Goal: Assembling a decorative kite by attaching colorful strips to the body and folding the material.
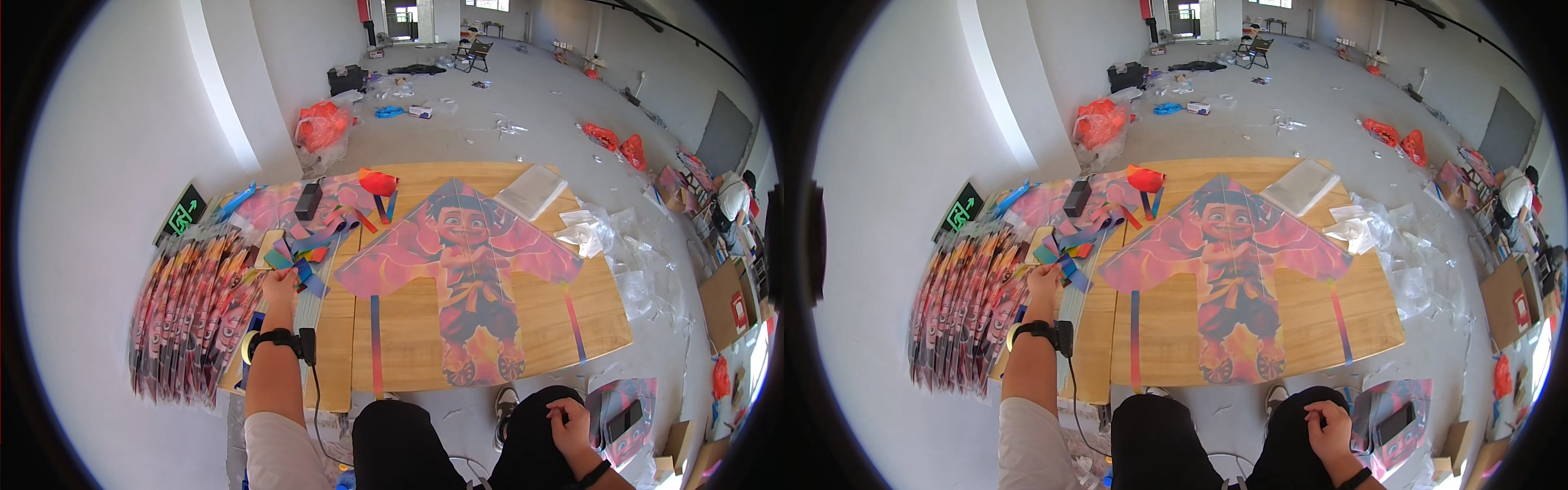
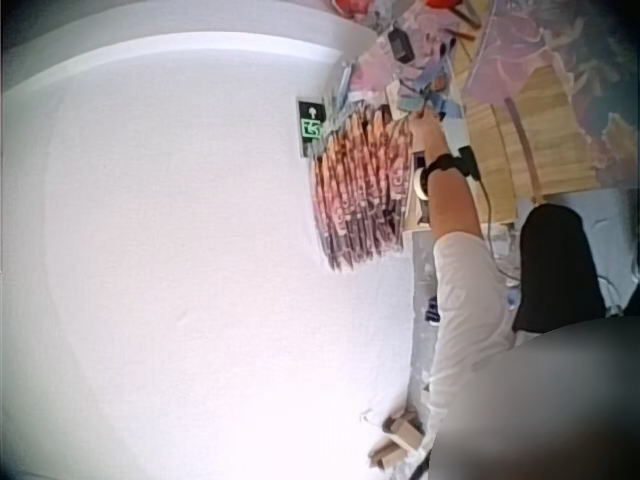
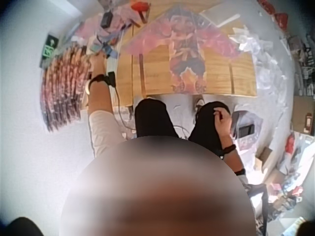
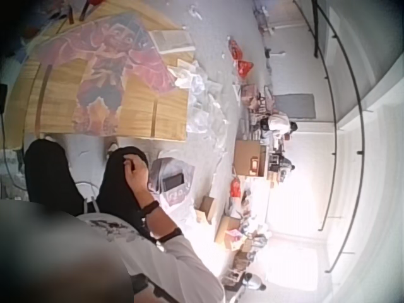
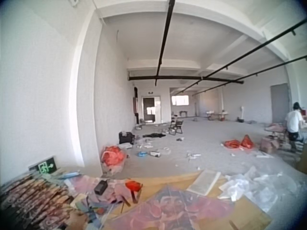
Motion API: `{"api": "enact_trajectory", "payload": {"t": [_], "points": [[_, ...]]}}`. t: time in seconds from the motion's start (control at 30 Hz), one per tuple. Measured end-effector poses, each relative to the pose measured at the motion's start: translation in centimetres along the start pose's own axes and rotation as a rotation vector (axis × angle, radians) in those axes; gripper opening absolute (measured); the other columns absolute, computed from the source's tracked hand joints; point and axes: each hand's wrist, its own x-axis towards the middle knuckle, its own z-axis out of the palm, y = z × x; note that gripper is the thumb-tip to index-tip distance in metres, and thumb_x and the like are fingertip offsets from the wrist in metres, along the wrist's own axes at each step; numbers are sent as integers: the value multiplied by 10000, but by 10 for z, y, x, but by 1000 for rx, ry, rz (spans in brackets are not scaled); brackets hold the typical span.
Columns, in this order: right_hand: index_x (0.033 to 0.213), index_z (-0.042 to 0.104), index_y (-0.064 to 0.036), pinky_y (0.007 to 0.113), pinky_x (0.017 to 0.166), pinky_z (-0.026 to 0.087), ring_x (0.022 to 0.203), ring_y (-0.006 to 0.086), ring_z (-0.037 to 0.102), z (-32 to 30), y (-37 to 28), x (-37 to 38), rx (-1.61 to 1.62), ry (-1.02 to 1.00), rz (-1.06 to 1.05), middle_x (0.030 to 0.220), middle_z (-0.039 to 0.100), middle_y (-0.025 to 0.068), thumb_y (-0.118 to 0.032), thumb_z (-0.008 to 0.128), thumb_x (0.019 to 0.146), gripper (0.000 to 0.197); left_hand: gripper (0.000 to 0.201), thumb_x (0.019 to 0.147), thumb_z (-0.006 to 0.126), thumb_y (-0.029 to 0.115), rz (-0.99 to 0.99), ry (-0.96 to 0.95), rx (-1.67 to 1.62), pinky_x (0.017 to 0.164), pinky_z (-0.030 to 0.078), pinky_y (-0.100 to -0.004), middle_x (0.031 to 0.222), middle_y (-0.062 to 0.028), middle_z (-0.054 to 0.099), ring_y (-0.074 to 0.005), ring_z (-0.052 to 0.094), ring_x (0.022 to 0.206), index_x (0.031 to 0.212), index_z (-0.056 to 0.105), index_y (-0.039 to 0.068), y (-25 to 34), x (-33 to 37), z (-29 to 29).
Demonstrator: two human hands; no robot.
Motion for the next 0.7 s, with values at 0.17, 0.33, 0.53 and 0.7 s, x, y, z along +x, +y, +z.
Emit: {"api": "enact_trajectory", "payload": {"t": [0.17,0.33,0.53,0.7], "points": [[880,703,-79,365,668,499,676,251,670,0,1,0,-13,-4,-13,731,690,63,21,623,846,133,194,858,826,170,19,43,99,504,421,-248,668,-11,667,-73,561,549,892,769,-13,-9,7,-3],[876,704,-80,367,671,497,679,254,668,0,1,1,-21,-8,-5,734,690,63,24,624,843,135,156,878,807,125,-25,30,148,514,448,-238,737,-32,690,-94,603,582,925,745,-10,2,-3,1],[877,706,-82,368,671,495,683,257,667,1,-2,1,-10,-11,-8,735,688,65,25,623,837,140,111,931,700,-28,-294,-30,-527,695,624,-227,915,-77,692,-189,718,802,1019,632,-16,1,-6,-2],[876,704,-83,369,670,494,687,259,666,-1,-1,0,-13,-8,2,733,686,65,25,623,832,142,183,946,655,-37,-303,-63,-555,851,630,-252,1094,-147,657,-247,707,985,1108,604,-104,-5,-7,3]]}}
